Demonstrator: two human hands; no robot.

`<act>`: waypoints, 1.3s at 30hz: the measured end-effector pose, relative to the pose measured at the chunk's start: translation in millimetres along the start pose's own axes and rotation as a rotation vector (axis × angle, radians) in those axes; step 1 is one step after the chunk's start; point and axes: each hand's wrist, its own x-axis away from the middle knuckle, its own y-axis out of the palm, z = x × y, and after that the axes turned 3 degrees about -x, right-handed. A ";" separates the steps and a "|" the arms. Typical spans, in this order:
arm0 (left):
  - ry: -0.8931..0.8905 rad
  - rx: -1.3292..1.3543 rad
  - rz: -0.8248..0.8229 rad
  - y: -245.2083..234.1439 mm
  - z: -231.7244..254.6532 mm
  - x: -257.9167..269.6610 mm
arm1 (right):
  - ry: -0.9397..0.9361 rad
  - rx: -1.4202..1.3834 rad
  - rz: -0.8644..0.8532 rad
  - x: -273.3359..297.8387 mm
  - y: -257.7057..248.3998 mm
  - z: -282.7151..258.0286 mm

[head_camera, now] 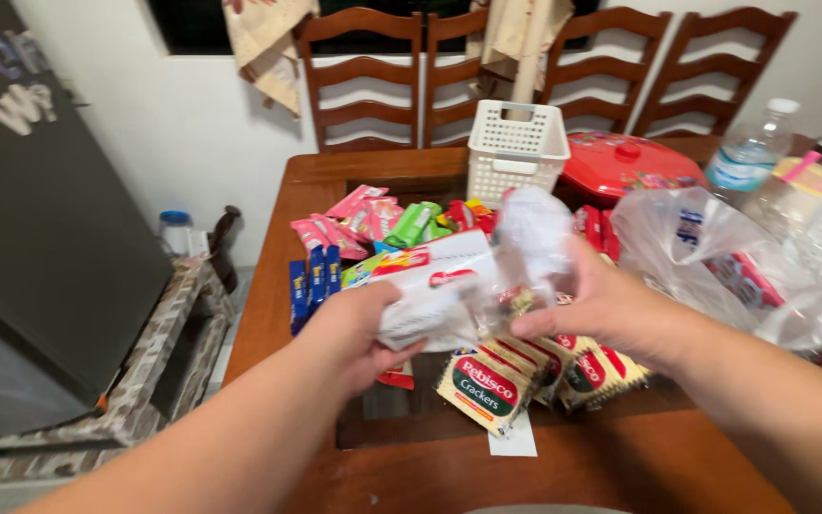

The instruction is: The person unpacks various snack items from plastic bags and a white basket onto a wooden dining table. They remove individually wrapped candies, cookies, and crackers, placing them in piles on the table surface.

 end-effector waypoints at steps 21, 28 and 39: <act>-0.030 -0.350 -0.329 219.4 -43.4 -12.2 | -0.083 0.100 0.837 84.9 -244.0 37.4; 0.191 -0.577 -0.347 271.8 -87.8 -49.0 | 0.118 0.687 1.130 97.7 -346.6 114.3; 0.423 -1.106 -0.271 311.5 -137.0 -47.8 | 0.597 1.061 0.450 42.6 -332.5 194.7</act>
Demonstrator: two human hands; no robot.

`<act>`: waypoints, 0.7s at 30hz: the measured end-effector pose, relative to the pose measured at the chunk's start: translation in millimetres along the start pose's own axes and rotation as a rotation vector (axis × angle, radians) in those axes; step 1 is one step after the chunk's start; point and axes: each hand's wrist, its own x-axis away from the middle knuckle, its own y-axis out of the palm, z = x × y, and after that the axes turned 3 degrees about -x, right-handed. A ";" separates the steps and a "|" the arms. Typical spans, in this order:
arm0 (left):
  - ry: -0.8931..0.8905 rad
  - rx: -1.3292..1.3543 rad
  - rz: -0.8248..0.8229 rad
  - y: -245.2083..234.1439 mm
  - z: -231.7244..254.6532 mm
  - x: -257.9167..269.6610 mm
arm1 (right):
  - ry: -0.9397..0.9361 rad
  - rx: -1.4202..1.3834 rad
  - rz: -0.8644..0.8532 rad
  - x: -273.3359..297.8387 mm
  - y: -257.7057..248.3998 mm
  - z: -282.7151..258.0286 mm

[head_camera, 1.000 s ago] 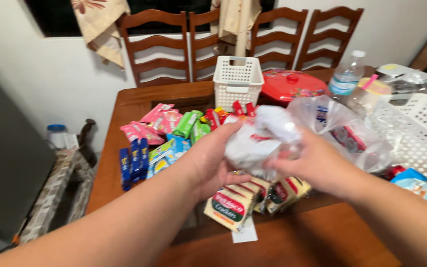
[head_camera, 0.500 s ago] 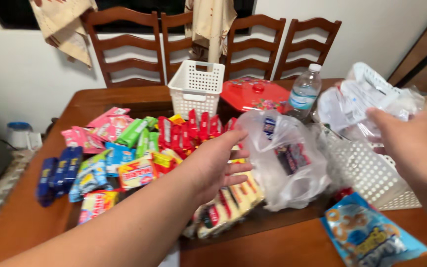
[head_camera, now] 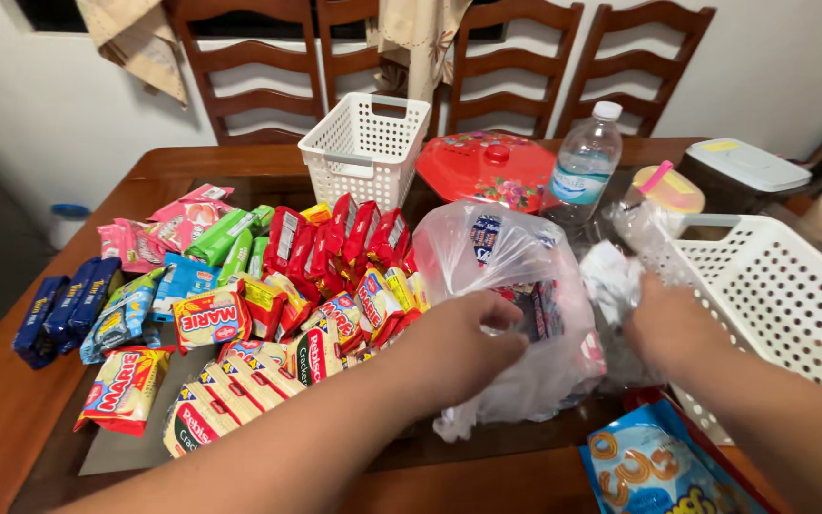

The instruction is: The person unpacks various snack items from plastic bags and a white basket onto a wooden dining table. They remove individually wrapped candies, cookies, and crackers, placing them in piles on the table surface.

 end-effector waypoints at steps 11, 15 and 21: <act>0.073 -0.301 0.079 3.7 -6.8 0.1 | -0.014 0.596 -0.509 -63.5 49.6 18.0; 0.165 -0.621 0.207 3.2 -2.2 5.2 | 0.068 0.387 -0.549 -77.3 47.4 27.6; 0.118 -0.984 0.046 -2.2 3.5 -19.0 | -0.101 0.240 -0.326 -85.9 -3.4 28.0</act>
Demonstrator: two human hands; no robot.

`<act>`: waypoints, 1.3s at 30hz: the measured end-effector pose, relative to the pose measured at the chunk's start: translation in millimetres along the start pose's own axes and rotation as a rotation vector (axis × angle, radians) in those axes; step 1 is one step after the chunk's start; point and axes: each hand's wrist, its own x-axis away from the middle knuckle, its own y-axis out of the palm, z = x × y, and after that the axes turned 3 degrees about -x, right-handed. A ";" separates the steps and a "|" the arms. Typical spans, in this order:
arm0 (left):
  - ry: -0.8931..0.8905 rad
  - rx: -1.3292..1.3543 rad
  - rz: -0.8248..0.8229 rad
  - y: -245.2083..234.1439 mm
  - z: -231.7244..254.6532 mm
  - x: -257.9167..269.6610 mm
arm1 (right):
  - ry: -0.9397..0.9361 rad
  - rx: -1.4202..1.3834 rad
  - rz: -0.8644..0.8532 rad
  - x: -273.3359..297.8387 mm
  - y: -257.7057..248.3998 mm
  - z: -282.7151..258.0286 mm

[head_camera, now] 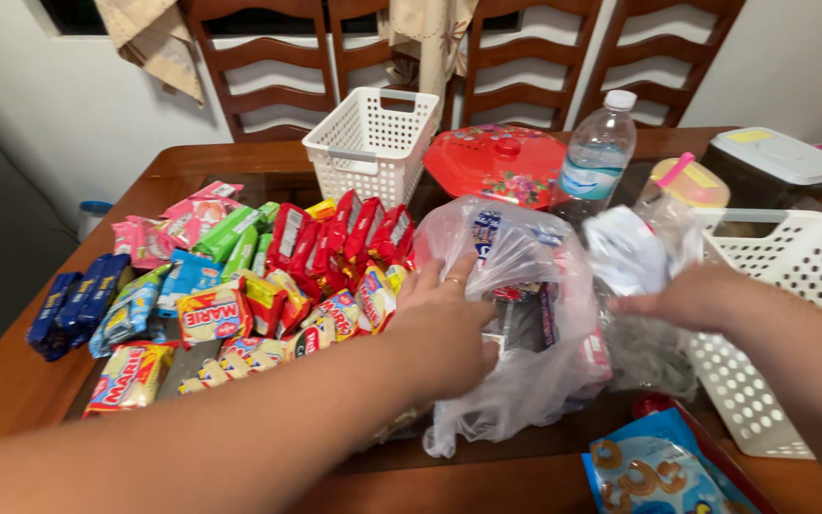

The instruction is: The person unpacks various snack items from plastic bags and a white basket onto a wooden dining table. They remove individually wrapped candies, cookies, and crackers, placing them in piles on the table surface.

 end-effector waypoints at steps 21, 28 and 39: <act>0.302 0.304 0.452 -61.8 -47.5 -128.5 | -0.986 -0.493 0.565 65.4 -26.7 -161.7; 0.321 0.311 0.445 -67.8 -41.7 -126.6 | -0.503 -0.145 0.447 -14.2 -19.7 -162.0; 0.252 0.210 0.378 -44.8 -45.6 -104.5 | -0.412 -0.063 0.389 12.3 -35.7 -173.6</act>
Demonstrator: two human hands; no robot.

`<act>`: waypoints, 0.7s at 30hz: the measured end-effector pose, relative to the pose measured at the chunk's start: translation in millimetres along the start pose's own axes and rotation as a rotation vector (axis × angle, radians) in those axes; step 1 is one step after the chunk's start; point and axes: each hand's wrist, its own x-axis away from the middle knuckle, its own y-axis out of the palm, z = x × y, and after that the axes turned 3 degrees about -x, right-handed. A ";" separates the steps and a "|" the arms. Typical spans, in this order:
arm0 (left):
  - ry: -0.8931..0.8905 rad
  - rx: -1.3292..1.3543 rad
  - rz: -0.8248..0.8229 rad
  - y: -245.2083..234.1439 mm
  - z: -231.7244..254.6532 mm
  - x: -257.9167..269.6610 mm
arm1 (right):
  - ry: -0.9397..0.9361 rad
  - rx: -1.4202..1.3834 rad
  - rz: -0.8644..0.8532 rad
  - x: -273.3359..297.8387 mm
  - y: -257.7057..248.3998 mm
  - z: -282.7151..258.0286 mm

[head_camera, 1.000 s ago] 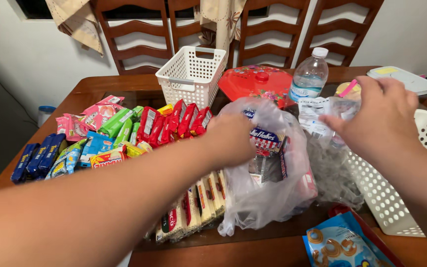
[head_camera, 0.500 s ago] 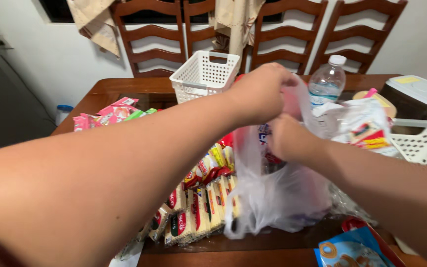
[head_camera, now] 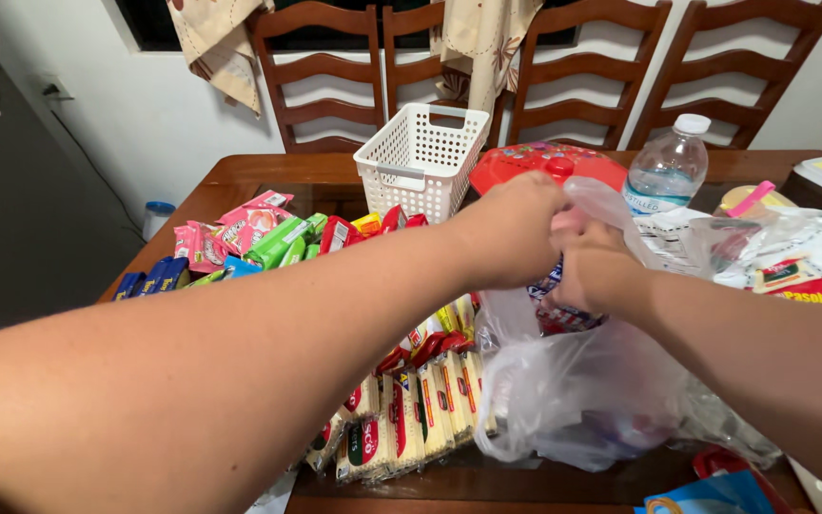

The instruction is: The person unpacks various snack items from plastic bags and a white basket onto a wooden dining table. They remove individually wrapped candies, cookies, and crackers, placing them in piles on the table surface.

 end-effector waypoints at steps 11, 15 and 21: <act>-0.043 0.000 0.009 33.3 -28.9 21.6 | -0.090 -0.293 0.190 40.8 -19.6 -1.8; -0.110 0.038 0.013 46.5 -54.3 18.6 | -0.179 -0.321 0.247 58.4 -44.2 1.1; -0.446 0.558 -0.133 36.3 -50.2 18.4 | -0.525 -0.687 0.323 73.3 -53.2 17.0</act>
